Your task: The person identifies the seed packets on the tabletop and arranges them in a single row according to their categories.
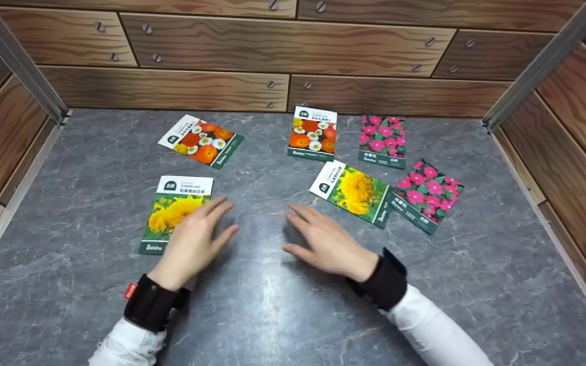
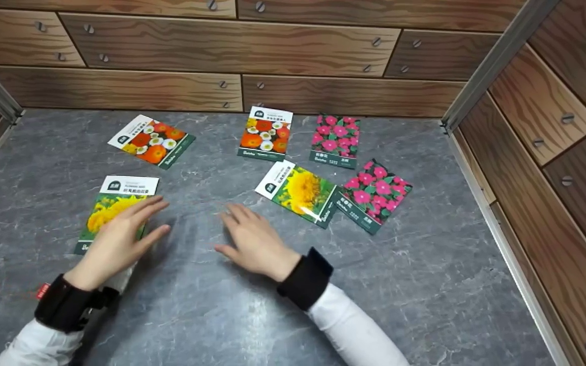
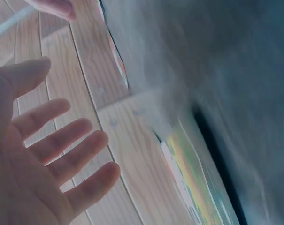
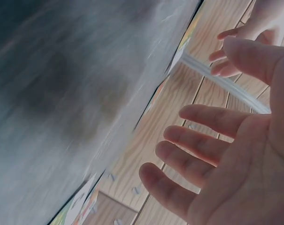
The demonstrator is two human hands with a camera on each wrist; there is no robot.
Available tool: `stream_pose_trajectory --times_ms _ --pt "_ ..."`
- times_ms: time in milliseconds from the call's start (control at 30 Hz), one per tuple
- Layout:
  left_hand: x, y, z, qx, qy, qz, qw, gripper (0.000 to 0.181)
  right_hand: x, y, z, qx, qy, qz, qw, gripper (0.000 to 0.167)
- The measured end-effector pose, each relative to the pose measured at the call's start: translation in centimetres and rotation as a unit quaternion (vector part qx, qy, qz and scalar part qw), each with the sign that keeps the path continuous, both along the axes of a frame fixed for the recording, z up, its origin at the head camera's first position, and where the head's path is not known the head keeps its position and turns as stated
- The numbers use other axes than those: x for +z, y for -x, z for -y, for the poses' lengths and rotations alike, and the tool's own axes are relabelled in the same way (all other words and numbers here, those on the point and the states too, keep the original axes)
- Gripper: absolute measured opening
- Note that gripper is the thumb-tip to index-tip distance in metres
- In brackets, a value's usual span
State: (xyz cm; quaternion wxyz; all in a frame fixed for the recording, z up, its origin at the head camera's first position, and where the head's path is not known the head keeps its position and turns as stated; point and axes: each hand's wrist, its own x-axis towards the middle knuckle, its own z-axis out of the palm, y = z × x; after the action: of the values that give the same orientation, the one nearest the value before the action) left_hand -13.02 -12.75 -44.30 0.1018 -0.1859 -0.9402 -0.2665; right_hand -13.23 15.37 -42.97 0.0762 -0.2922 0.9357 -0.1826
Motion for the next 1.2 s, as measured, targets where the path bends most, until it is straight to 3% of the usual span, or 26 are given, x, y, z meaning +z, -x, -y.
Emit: stream_pose_trajectory --times_ms 133,267,567,867,1200 --pt "-0.1 -0.6 -1.0 -0.018 0.001 0.000 0.9998 0.051 0.0 -0.2 -1.6 -0.006 -0.005 -0.004 1.0000 0.071" --pt "-0.2 -0.9 -1.3 -0.015 0.003 0.008 0.9998 0.050 0.0 0.3 -2.6 -0.019 -0.004 -0.012 0.9997 0.070" --pt "-0.5 -0.6 -2.2 -0.025 0.006 0.033 0.9991 0.050 0.5 1.8 -5.0 -0.066 -0.008 -0.010 0.9977 0.070" --pt "-0.3 0.6 -5.3 -0.050 -0.006 0.043 0.9978 0.051 1.4 4.1 -8.5 -0.139 0.011 0.006 0.9903 0.067" --pt "0.1 3.7 -11.2 -0.092 -0.007 0.096 0.9911 0.052 0.5 6.0 -12.2 -0.183 -0.016 0.051 0.9816 0.067"
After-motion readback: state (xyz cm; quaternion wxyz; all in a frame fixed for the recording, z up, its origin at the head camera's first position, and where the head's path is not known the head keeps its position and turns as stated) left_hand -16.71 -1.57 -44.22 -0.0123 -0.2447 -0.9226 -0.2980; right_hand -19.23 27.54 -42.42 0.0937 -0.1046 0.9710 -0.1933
